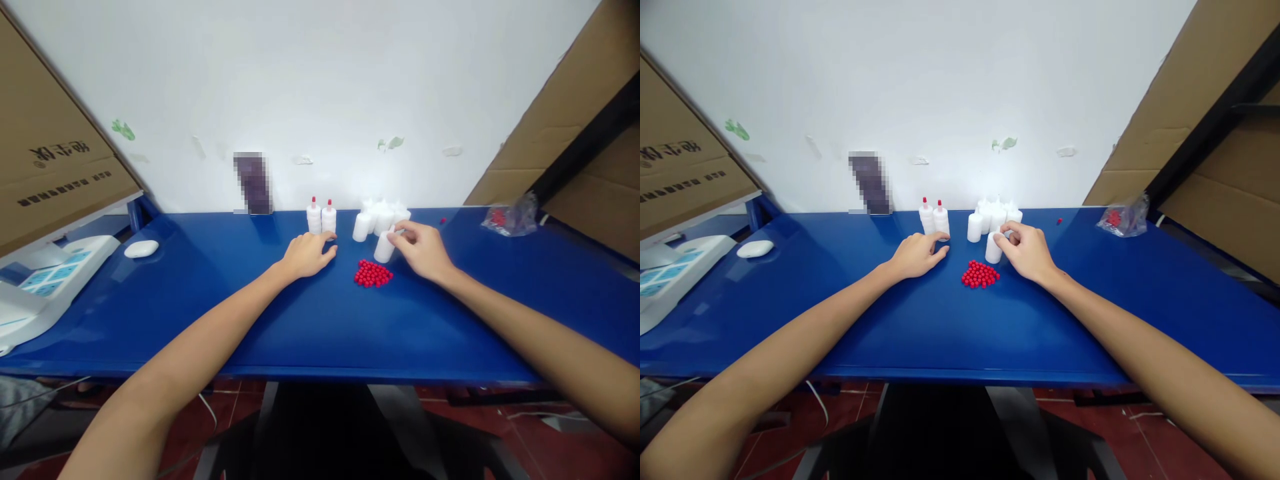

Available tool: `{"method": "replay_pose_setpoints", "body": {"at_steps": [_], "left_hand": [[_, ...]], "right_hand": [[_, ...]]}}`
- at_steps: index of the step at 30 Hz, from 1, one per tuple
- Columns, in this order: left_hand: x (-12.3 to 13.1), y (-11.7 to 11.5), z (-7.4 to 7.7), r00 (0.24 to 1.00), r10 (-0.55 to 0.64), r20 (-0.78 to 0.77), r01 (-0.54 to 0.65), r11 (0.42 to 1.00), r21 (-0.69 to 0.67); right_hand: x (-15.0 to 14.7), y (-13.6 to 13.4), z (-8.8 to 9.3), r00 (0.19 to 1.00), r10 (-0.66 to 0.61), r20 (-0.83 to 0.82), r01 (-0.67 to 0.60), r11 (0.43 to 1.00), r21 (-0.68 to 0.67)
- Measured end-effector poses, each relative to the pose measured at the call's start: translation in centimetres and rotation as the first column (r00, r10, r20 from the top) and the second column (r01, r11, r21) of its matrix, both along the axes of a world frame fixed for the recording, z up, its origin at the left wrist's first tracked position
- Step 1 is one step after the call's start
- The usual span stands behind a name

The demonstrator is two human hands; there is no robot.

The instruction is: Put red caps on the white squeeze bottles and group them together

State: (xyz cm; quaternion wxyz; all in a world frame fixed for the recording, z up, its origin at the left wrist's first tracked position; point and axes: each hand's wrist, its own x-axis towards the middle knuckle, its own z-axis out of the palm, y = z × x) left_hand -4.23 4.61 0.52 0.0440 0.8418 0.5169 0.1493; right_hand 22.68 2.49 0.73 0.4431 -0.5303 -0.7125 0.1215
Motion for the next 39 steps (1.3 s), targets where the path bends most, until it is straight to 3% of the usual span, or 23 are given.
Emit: {"method": "replay_pose_setpoints", "body": {"at_steps": [12,16,23,29,35,39], "left_hand": [[-0.3,0.3,0.0,0.998,-0.056,0.009,0.056,0.998,-0.03],[-0.4,0.2,0.1,0.988,-0.151,0.023,0.151,0.988,-0.026],[1.0,-1.3,0.4,0.928,-0.362,0.086,0.363,0.932,-0.003],[1.7,-2.3,0.3,0.861,-0.506,0.046,0.505,0.862,0.042],[1.7,-2.4,0.3,0.857,-0.514,-0.025,0.515,0.857,0.031],[1.7,-2.4,0.4,0.859,-0.508,-0.067,0.511,0.859,0.025]], "right_hand": [[0.0,-0.1,0.2,1.0,-0.017,0.023,0.017,1.0,0.005],[0.0,-0.1,0.2,1.0,-0.016,0.013,0.016,1.0,-0.004],[0.1,0.1,0.0,0.996,0.085,0.006,-0.086,0.988,0.126],[-0.2,-0.2,-0.4,0.984,0.172,-0.054,-0.168,0.983,0.076],[-0.5,-0.5,-0.4,0.981,0.195,-0.009,-0.195,0.981,0.004],[-0.6,-0.6,-0.3,0.989,0.147,0.022,-0.146,0.989,-0.016]]}}
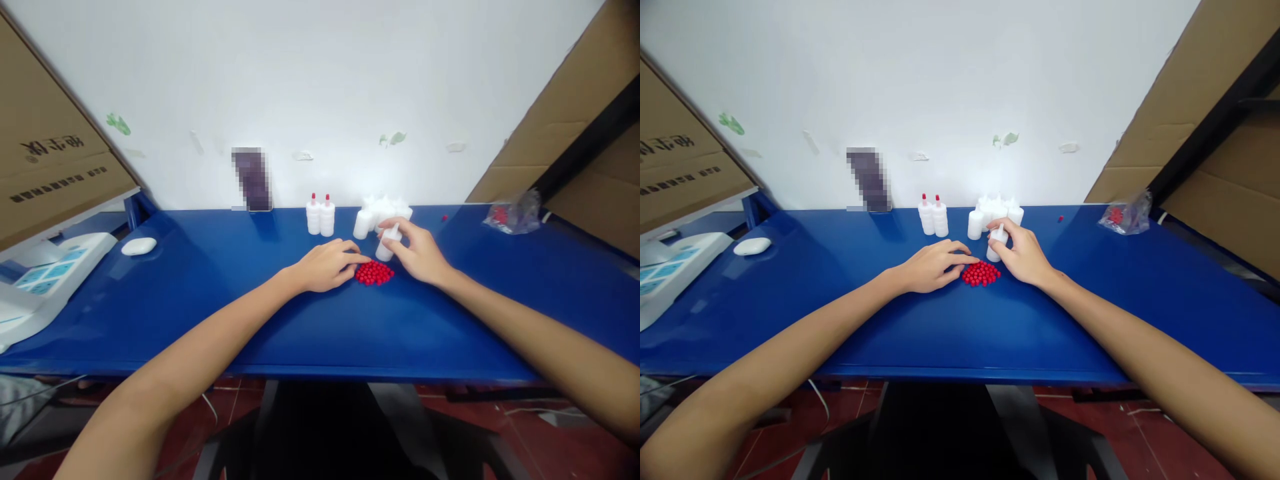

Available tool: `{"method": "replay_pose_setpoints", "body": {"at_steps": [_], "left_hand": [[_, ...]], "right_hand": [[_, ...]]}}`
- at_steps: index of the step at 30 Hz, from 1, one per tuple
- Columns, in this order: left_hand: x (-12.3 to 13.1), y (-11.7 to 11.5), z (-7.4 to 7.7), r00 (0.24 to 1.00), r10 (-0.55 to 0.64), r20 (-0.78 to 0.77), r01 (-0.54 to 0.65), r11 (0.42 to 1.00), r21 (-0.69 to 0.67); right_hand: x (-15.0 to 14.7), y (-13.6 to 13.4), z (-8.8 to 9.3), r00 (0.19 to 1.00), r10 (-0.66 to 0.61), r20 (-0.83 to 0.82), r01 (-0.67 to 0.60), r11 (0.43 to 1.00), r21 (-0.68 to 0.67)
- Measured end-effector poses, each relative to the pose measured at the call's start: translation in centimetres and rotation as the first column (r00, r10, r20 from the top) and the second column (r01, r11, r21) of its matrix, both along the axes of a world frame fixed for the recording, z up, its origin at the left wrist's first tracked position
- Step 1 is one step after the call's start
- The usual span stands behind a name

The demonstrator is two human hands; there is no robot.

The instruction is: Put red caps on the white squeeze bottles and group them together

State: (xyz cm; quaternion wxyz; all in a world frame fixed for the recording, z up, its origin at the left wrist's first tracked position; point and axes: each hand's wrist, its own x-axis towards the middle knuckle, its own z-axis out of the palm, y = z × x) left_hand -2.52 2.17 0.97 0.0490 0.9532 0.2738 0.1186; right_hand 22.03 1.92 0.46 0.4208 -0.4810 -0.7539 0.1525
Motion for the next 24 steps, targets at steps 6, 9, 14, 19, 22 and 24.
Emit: {"method": "replay_pose_setpoints", "body": {"at_steps": [6,9,14,19,22,24], "left_hand": [[0.05,0.1,0.06,1.0,0.002,0.003,-0.002,1.0,-0.003],[0.13,0.17,-0.01,1.0,0.001,0.003,-0.001,1.0,-0.001],[0.19,0.29,-0.06,0.999,0.005,0.033,-0.005,1.0,-0.004],[0.06,0.39,-0.05,0.998,0.007,0.07,-0.008,1.0,0.0],[-0.01,0.55,-0.22,0.996,-0.006,0.094,0.005,1.0,0.009],[-0.08,0.77,-0.42,0.992,-0.032,0.118,0.03,0.999,0.02]], "right_hand": [[0.24,0.5,-0.39,0.997,-0.067,-0.048,0.064,0.996,-0.07],[0.28,0.57,-0.36,0.996,-0.05,-0.072,0.045,0.996,-0.071],[0.21,0.37,0.02,0.997,-0.043,-0.06,0.04,0.998,-0.048],[0.19,0.33,0.17,0.998,-0.04,-0.044,0.039,0.999,-0.02],[0.18,0.35,0.07,0.999,-0.037,-0.019,0.037,0.999,-0.032],[0.18,0.35,0.0,1.0,-0.028,-0.007,0.027,0.998,-0.054]]}}
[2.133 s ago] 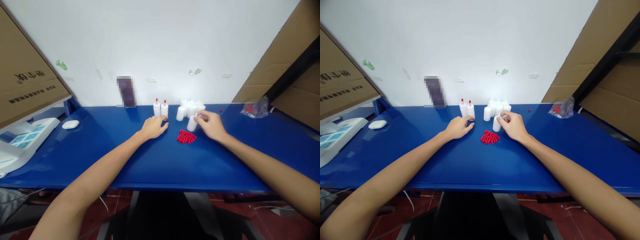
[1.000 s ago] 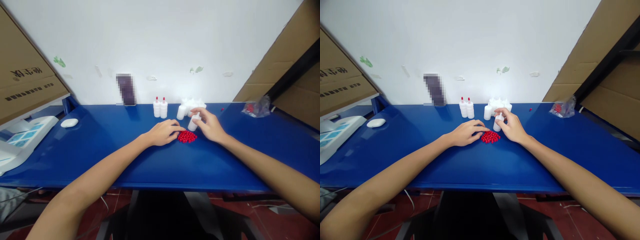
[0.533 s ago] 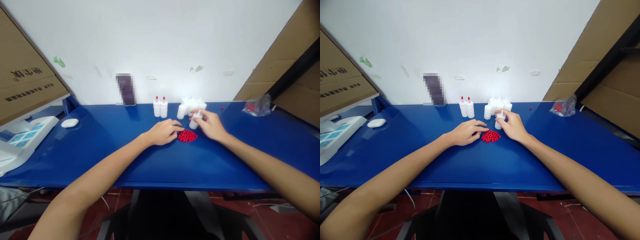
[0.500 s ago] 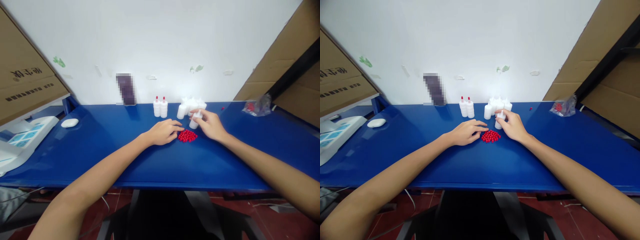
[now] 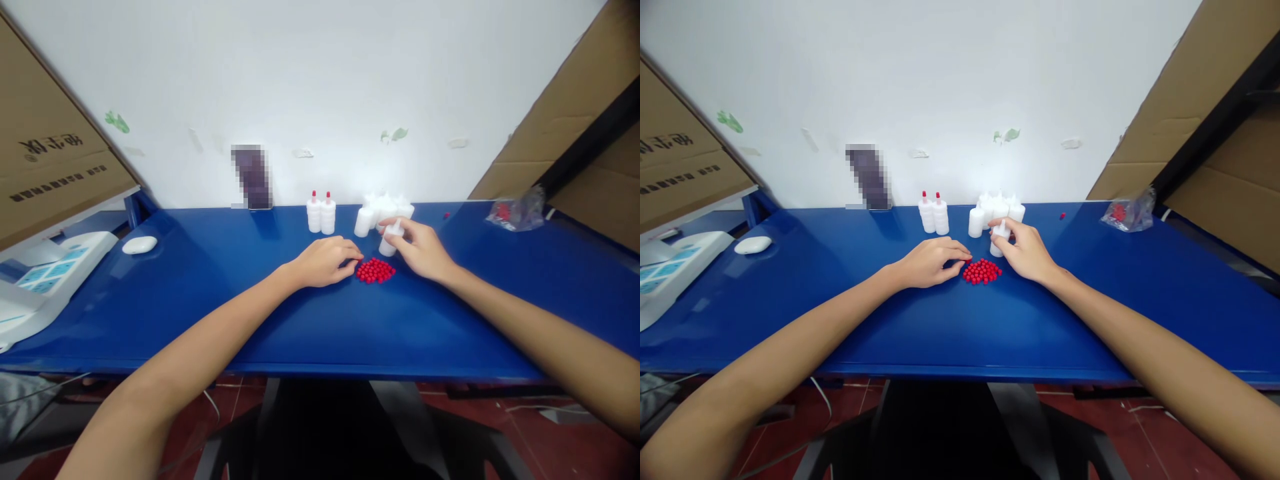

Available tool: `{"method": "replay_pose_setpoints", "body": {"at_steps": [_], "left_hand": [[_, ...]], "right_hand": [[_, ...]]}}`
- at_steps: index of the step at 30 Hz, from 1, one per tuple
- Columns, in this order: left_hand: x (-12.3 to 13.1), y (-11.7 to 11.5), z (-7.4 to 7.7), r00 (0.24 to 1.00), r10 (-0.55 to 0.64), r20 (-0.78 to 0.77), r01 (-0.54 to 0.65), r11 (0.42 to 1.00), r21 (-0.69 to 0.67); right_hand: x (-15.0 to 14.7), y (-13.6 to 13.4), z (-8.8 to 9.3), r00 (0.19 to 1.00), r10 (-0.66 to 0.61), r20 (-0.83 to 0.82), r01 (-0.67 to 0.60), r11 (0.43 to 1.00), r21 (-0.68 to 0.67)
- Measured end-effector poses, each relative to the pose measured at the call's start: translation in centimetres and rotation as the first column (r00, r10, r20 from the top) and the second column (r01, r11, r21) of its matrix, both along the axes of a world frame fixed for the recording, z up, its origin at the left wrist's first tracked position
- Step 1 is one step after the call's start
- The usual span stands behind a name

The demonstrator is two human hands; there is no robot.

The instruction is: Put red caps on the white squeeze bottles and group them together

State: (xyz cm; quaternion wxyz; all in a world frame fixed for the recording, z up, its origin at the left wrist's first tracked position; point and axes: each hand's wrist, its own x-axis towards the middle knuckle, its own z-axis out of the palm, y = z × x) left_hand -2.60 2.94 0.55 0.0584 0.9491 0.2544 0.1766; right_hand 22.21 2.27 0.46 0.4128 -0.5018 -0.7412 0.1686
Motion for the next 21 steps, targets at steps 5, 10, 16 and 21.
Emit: {"method": "replay_pose_setpoints", "body": {"at_steps": [5,10,16,21], "left_hand": [[-0.5,0.7,-0.2,0.991,-0.121,0.059,0.121,0.993,0.01],[-1.1,1.1,0.2,0.973,-0.214,0.091,0.216,0.976,-0.018],[-1.1,1.0,0.4,0.969,-0.217,0.117,0.224,0.973,-0.056],[-0.9,0.9,0.2,0.972,-0.191,0.138,0.199,0.979,-0.048]], "right_hand": [[0.0,-0.1,0.0,0.999,0.002,0.036,-0.001,1.0,-0.023],[-0.1,-0.1,0.2,0.998,-0.003,0.058,0.004,1.0,-0.021],[-0.1,-0.2,0.2,0.996,-0.009,0.088,0.008,1.0,0.009],[-0.1,-0.2,0.2,0.994,-0.015,0.109,0.013,1.0,0.017]]}}
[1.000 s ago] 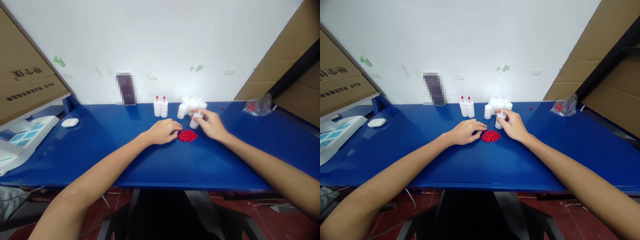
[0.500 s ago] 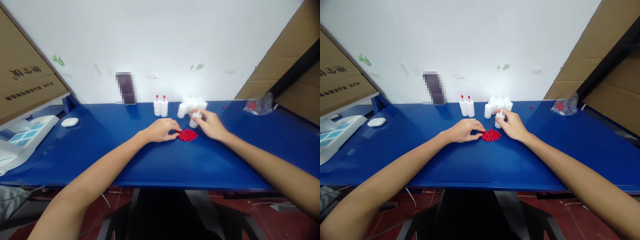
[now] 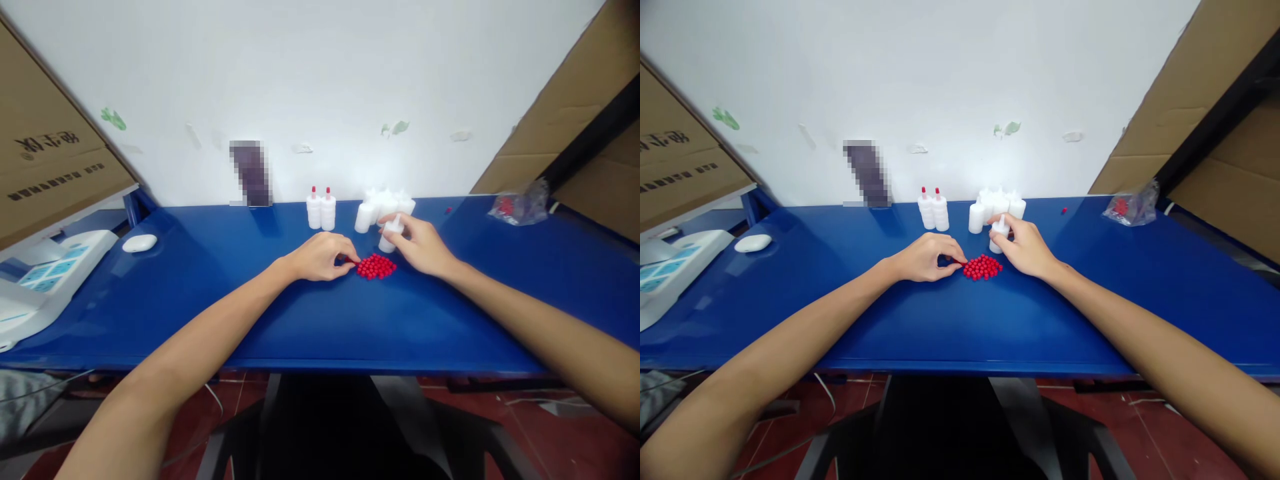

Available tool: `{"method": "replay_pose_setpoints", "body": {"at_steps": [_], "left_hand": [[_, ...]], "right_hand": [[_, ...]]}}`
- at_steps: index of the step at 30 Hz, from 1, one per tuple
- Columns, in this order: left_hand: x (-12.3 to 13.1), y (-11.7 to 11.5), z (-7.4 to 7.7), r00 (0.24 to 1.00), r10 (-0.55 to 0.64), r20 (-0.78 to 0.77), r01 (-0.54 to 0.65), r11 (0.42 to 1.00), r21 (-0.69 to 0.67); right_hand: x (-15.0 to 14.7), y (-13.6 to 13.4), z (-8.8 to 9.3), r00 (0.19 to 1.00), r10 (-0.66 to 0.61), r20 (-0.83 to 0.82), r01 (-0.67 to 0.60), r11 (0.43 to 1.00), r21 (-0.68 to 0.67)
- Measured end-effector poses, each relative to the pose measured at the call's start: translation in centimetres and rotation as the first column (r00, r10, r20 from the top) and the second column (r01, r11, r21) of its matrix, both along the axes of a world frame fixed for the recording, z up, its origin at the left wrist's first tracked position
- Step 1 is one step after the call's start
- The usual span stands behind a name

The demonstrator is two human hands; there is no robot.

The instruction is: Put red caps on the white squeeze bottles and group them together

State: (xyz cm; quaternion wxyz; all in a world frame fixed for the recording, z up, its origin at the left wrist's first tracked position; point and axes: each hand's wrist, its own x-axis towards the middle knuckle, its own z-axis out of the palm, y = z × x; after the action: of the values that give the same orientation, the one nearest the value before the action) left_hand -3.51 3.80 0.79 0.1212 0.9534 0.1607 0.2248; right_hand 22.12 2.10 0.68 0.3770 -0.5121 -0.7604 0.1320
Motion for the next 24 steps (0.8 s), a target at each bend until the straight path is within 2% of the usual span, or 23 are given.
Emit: {"method": "replay_pose_setpoints", "body": {"at_steps": [9,14,17,20,24], "left_hand": [[0.04,-0.28,-0.44,0.999,0.015,0.043,-0.016,1.0,0.023],[0.31,-0.81,-0.53,0.974,0.053,0.222,-0.079,0.991,0.11],[0.42,-0.77,-0.23,0.936,0.139,0.322,-0.197,0.969,0.153],[0.41,-0.57,0.13,0.915,0.269,0.3,-0.33,0.927,0.177],[0.21,-0.41,0.14,0.936,0.311,0.167,-0.326,0.942,0.073]], "right_hand": [[-0.04,-0.08,0.02,1.0,-0.003,-0.005,0.003,1.0,-0.013],[0.16,0.05,-0.2,1.0,0.018,-0.018,-0.019,1.0,-0.017],[0.35,0.2,-0.5,0.994,0.076,-0.072,-0.079,0.996,-0.036],[0.44,0.28,-0.7,0.988,0.107,-0.107,-0.112,0.993,-0.038],[0.37,0.13,-0.57,0.989,0.137,-0.063,-0.138,0.99,-0.018]]}}
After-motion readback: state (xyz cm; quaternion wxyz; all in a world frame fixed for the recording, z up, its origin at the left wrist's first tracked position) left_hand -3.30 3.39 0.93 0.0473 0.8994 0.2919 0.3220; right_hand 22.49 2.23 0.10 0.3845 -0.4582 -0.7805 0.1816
